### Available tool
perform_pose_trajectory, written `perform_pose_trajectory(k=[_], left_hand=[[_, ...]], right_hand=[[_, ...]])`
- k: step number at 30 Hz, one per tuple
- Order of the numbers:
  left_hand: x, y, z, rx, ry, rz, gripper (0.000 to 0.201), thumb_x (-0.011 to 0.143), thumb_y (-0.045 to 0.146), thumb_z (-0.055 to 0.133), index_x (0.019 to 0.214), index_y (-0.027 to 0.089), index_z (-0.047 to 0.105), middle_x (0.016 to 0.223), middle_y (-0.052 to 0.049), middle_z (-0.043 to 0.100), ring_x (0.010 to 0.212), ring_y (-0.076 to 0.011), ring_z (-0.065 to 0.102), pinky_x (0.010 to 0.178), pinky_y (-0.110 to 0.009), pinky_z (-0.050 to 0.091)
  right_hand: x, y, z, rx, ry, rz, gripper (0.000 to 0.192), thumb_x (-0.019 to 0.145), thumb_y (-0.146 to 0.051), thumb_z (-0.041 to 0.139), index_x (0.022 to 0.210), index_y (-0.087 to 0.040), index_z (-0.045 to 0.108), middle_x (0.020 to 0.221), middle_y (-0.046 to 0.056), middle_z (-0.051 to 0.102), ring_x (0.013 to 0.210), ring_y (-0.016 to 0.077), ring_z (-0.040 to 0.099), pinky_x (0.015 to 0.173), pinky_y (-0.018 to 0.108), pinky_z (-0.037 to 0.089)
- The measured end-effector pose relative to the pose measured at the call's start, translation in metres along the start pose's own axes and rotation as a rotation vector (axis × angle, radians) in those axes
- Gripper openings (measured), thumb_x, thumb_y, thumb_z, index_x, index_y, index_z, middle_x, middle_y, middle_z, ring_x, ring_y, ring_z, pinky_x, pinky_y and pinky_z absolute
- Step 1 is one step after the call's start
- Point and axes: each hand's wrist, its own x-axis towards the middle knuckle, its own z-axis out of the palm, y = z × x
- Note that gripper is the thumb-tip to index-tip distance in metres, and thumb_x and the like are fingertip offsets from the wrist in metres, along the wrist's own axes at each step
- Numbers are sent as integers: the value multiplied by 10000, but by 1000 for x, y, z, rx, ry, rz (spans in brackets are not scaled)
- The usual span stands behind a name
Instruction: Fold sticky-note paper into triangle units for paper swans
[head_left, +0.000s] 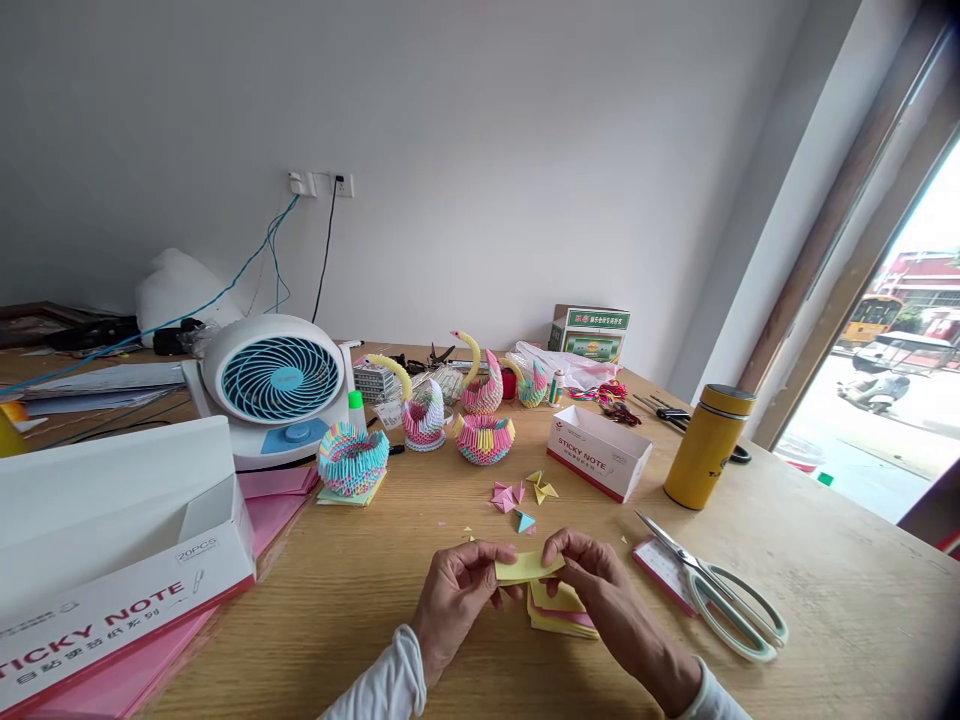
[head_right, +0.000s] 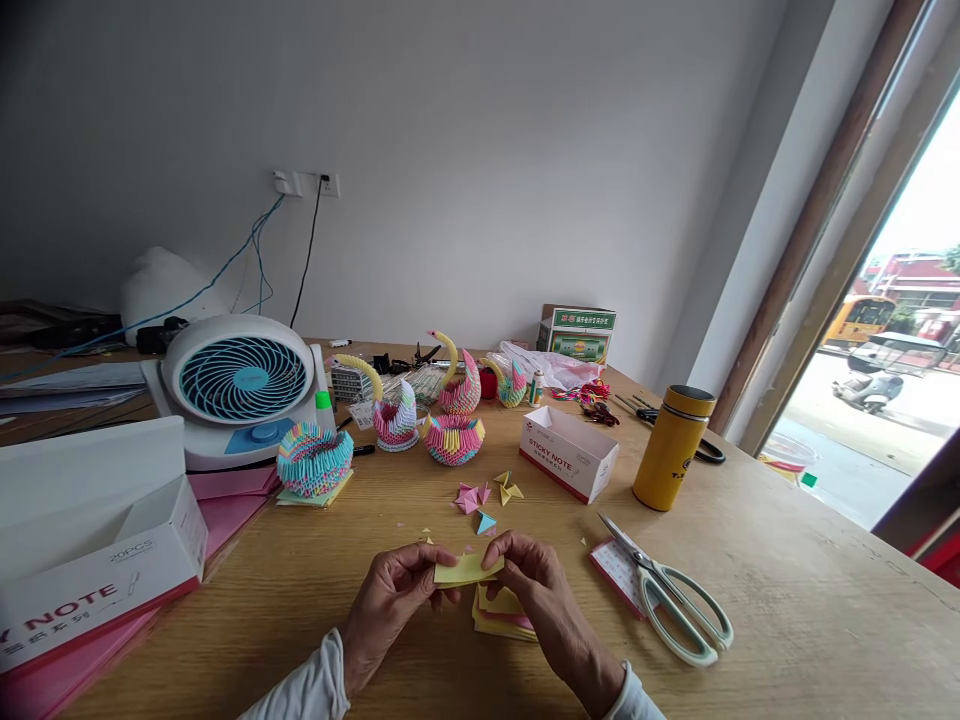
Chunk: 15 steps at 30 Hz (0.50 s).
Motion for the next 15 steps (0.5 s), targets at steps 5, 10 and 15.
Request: perform_pose_trajectory(k=[5,10,15], left_hand=[[-3,6,1,-21,22,-53,213,712,319,712,741,108,692,625,-39,679,561,-143,626,547,-237,463],[-3,5,-3,-127,-12,-106,247,748,351,674,753,104,675,689,-35,656,626,-164,642,591,-269,487],[-1,1,-2,-73,22,-117,297,694,374,770,750,105,657,671,-22,643,605,-135,607,576,-244,472]], right_hand=[[0,0,0,-7,-10,6,175,774,-345,652,728,-184,602,651,-25,559,639,153,554,627,251,448],[0,-1,2,-27,-24,-25,164,778,-333,639,732,-180,601,653,-23,577,632,145,544,640,243,431],[-4,0,-2,-56,-47,2,130,829,-305,564,807,-194,629,682,-15,579,685,166,574,682,268,463]])
